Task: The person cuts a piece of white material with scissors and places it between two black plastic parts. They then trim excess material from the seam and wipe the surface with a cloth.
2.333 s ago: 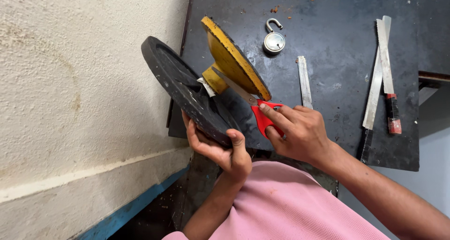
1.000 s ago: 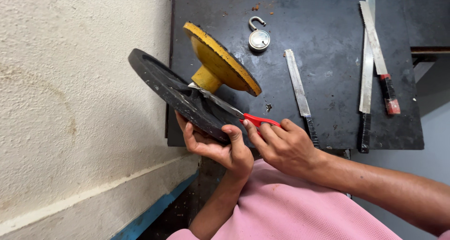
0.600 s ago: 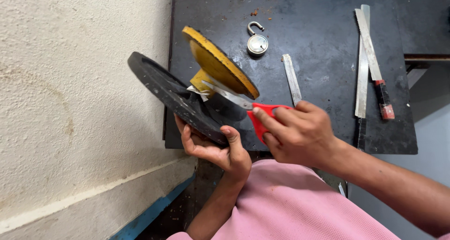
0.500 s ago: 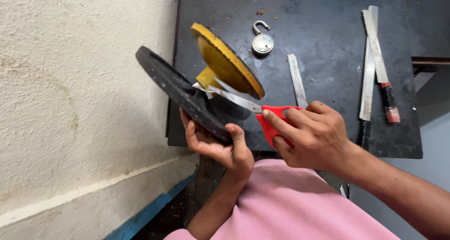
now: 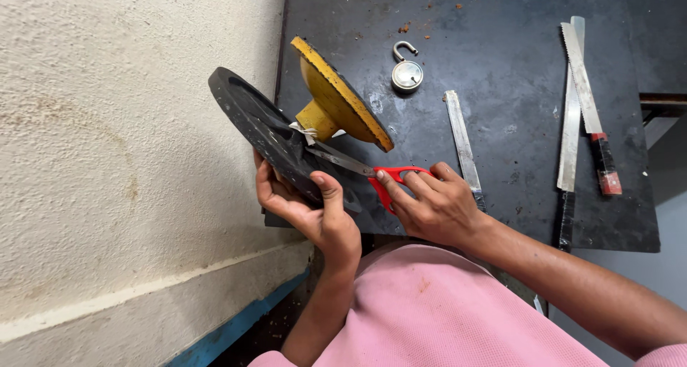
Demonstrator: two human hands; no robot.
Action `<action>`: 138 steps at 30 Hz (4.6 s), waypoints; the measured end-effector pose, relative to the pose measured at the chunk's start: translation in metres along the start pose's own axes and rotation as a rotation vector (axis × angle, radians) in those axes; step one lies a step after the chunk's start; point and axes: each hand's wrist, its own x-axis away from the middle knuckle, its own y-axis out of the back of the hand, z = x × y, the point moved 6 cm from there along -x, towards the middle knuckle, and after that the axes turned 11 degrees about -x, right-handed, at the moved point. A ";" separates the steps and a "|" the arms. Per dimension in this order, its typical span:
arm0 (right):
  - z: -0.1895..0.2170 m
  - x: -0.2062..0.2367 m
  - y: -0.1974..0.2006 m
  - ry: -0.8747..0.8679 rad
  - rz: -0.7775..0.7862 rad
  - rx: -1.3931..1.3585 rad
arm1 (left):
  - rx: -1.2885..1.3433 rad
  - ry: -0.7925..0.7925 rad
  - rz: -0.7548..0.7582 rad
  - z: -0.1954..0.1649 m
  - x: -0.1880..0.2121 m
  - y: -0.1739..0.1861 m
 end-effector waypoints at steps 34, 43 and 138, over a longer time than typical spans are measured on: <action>0.040 -0.063 0.047 -0.035 0.238 0.048 | -0.027 -0.133 0.017 0.007 0.023 0.005; 0.043 -0.061 0.049 0.037 0.367 0.155 | -0.016 -0.140 0.043 0.007 0.025 0.002; 0.024 -0.014 0.051 -0.120 0.325 -0.070 | -0.157 -0.168 0.117 0.022 0.056 0.002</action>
